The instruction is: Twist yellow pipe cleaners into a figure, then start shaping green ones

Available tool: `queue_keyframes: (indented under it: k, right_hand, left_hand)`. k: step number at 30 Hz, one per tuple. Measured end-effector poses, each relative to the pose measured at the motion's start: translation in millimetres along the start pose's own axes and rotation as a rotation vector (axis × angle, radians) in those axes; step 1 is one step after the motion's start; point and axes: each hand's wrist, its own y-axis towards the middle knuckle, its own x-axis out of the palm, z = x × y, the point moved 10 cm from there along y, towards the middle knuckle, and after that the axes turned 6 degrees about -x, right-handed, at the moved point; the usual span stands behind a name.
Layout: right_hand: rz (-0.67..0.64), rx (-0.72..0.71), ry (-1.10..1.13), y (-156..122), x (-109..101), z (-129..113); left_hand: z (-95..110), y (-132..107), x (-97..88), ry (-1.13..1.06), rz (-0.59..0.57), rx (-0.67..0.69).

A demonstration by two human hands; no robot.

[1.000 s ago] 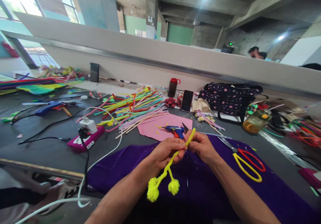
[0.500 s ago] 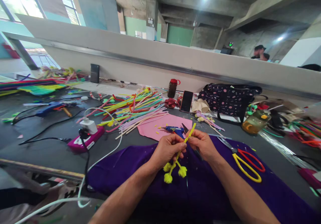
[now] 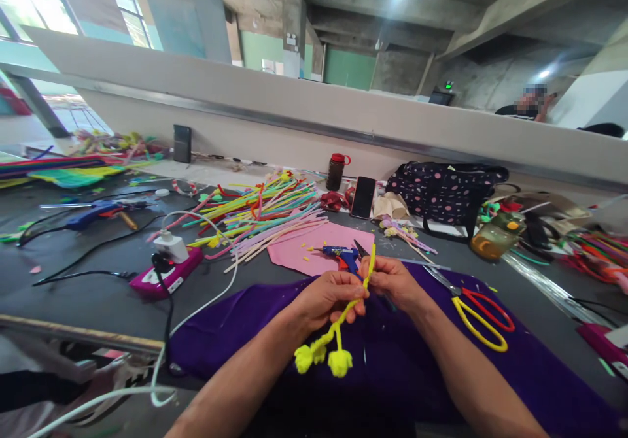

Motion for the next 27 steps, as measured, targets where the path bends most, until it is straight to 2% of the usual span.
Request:
queue_keyframes:
  k: [5, 8, 11, 14, 16, 18, 22, 27]
  right_hand:
    - [-0.069, -0.099, -0.261, 2, 5, -27]
    - [-0.054, -0.09, -0.285, 2, 5, -28]
    - [0.112, -0.042, -0.244, 4, -10, -17]
    - [0.32, -0.01, -0.228, 2, -27, -4]
    - [0.354, -0.011, -0.24, 0, -27, -1]
    - [0.328, -0.025, -0.262, -1, -20, -3]
    - [0.326, -0.036, -0.293, -4, -12, -11]
    - [0.336, 0.007, -0.216, -3, -10, -5]
  left_hand:
    - [6, 0, -5.9, 0.076, 0.086, 0.08]
    - [10, -1, -10.0, 0.111, 0.14, 0.101]
    - [21, -6, -17.9, 0.19, 0.265, 0.185]
    - [37, -17, -26.2, 0.374, 0.472, 0.311]
    - [46, -25, -27.2, 0.517, 0.587, 0.383]
    - [52, -30, -25.3, 0.635, 0.659, 0.444]
    - [55, -35, -22.5, 0.772, 0.722, 0.495]
    - [55, -35, -18.9, 0.841, 0.716, 0.493]
